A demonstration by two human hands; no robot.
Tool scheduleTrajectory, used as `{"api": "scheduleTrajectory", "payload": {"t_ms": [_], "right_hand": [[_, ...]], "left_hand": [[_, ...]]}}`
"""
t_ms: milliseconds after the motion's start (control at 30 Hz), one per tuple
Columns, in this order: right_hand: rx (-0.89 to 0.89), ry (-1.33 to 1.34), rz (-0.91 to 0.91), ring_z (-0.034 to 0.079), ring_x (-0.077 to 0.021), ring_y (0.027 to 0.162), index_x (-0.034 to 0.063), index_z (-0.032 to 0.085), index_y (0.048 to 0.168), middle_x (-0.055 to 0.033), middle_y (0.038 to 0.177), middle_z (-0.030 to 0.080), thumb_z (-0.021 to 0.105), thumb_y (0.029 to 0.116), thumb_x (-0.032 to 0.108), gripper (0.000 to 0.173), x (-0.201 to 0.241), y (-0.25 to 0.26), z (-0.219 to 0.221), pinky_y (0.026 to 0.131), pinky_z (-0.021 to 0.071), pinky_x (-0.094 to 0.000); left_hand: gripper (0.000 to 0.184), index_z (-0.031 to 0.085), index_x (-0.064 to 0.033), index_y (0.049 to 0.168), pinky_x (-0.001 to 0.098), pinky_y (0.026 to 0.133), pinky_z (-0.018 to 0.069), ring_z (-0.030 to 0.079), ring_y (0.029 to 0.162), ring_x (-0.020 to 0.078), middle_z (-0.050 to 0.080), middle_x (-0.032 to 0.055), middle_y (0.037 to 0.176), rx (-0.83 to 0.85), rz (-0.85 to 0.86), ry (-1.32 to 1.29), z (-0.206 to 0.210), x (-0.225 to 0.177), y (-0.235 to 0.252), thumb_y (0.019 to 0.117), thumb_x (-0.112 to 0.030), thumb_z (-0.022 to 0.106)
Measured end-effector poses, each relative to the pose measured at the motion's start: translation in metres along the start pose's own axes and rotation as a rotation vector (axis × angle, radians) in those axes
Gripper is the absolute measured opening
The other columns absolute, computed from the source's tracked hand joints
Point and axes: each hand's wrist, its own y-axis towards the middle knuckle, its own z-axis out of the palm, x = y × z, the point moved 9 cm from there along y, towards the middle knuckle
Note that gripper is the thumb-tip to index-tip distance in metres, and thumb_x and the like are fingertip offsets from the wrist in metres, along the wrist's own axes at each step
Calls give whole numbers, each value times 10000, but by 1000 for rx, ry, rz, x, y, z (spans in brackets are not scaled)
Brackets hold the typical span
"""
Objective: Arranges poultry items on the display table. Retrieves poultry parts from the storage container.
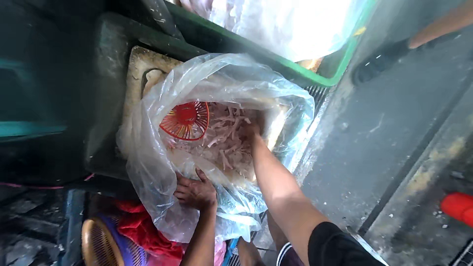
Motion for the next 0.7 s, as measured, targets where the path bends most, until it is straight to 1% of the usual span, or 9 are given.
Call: {"api": "scheduleTrajectory", "payload": {"t_ms": [33, 67, 167, 267, 367, 467, 533, 633, 700], "right_hand": [[-17, -36, 10, 686, -356, 973, -19, 604, 1303, -249, 1162, 668, 633, 1008, 350, 474, -2, 3, 5, 849, 572, -544], [-27, -76, 19, 676, -369, 1025, -17, 606, 1305, -252, 1191, 659, 658, 986, 351, 490, 0, 5, 10, 881, 558, -560], [-28, -143, 31, 587, -407, 1261, -19, 637, 1300, -268, 1329, 621, 702, 959, 377, 527, -4, -1, 12, 1045, 472, -602], [-42, -135, 4, 593, -422, 1250, -49, 645, 1258, -289, 1306, 627, 556, 1041, 426, 530, -5, -7, 6, 1042, 471, -611], [16, -198, -14, 581, -423, 1278, -50, 637, 1282, -291, 1332, 617, 465, 1075, 469, 584, -7, 3, 6, 1062, 459, -612], [107, -359, -86, 541, -431, 1327, -24, 627, 1330, -285, 1384, 591, 494, 1070, 435, 544, 6, 13, 17, 1095, 425, -628], [82, -378, -88, 565, -433, 1292, -39, 653, 1271, -290, 1341, 612, 517, 1049, 451, 555, 6, 10, 17, 1064, 444, -635], [129, -463, -95, 569, -428, 1301, -34, 641, 1301, -283, 1355, 613, 469, 1069, 467, 579, -1, 35, 12, 1079, 440, -639], [198, -519, -99, 612, -398, 1235, -7, 627, 1330, -261, 1323, 634, 415, 1088, 461, 568, -2, 59, 13, 1042, 471, -612]], "left_hand": [[767, 478, -28, 1512, 566, 903, 519, 606, 1237, 434, 632, 267, 1306, -103, 4, -21, 3, 2, 1, 991, -589, 527], [768, 494, -35, 1500, 570, 905, 511, 595, 1242, 445, 624, 278, 1306, -149, 4, -46, 5, 3, 2, 978, -596, 543], [775, 488, -41, 1506, 564, 896, 512, 583, 1257, 449, 608, 287, 1324, -151, 15, -55, 8, 5, -1, 978, -607, 531], [773, 497, -39, 1499, 554, 865, 520, 612, 1222, 430, 635, 265, 1302, -158, 18, -34, 6, 2, 4, 979, -611, 525], [773, 472, -50, 1518, 558, 887, 512, 594, 1243, 438, 615, 275, 1322, -126, 16, -35, 7, 2, 1, 987, -610, 511], [779, 464, -49, 1524, 570, 927, 502, 572, 1281, 446, 594, 282, 1359, -99, 4, -58, 7, 1, 4, 981, -604, 527], [788, 458, -49, 1531, 573, 955, 488, 559, 1291, 447, 588, 282, 1363, -84, -2, -62, 10, 3, 4, 980, -610, 518], [789, 458, -53, 1532, 572, 962, 485, 552, 1303, 445, 583, 277, 1379, -73, -6, -69, 11, 3, 4, 982, -615, 512], [790, 457, -58, 1536, 581, 969, 478, 538, 1322, 453, 576, 279, 1396, -74, -8, -73, 12, 2, 7, 987, -626, 492]]}}
